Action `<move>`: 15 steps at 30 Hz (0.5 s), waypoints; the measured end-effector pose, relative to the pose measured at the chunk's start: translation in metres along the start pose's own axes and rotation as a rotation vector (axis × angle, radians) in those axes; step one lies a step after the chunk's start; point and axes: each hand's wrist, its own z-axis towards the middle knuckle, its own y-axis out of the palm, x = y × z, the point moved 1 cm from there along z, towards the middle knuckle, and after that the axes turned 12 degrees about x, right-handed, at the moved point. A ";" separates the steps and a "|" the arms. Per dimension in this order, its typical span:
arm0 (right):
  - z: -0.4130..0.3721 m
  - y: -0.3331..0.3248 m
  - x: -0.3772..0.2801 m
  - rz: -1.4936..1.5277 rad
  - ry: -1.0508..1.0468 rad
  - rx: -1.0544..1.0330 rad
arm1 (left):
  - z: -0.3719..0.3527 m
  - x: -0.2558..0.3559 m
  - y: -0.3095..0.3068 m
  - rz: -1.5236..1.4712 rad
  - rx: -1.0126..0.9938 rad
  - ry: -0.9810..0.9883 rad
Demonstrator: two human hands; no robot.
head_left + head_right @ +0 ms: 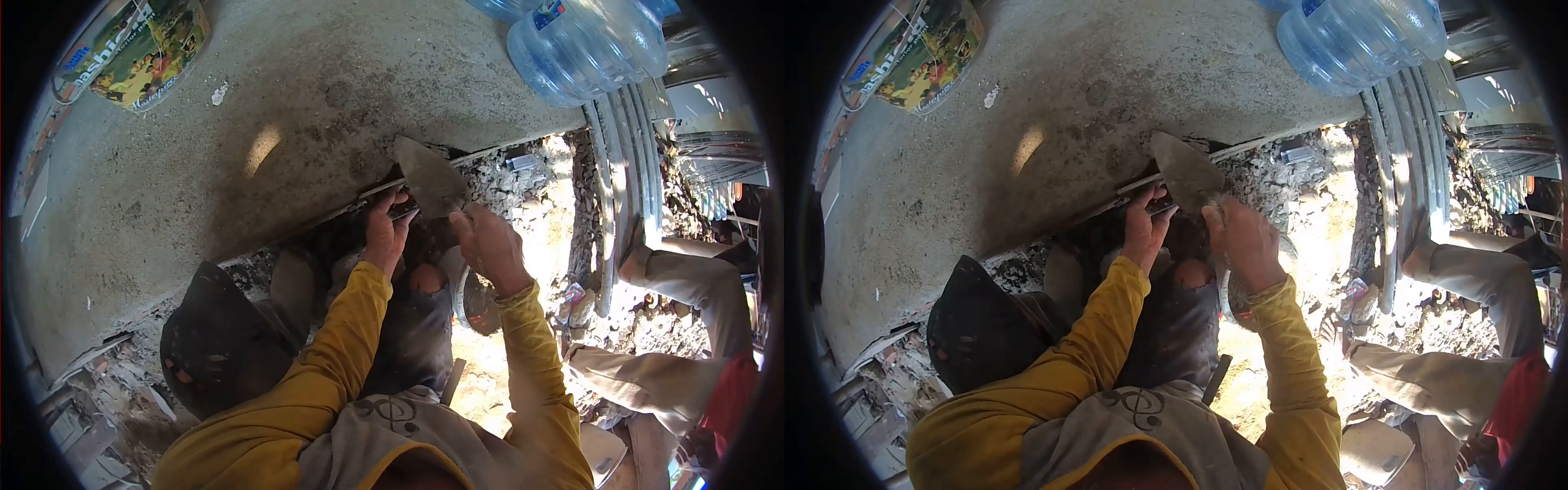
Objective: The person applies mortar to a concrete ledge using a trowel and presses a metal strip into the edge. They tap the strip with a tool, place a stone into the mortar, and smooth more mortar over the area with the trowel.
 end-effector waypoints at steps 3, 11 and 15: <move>0.012 -0.016 0.030 -0.115 0.065 0.100 | -0.012 0.003 0.007 0.030 0.027 0.004; -0.020 0.021 0.018 0.366 -0.080 0.077 | -0.007 0.001 0.006 0.019 0.052 0.075; -0.021 0.007 0.006 0.183 0.015 -0.055 | -0.003 0.001 0.001 0.075 -0.029 -0.006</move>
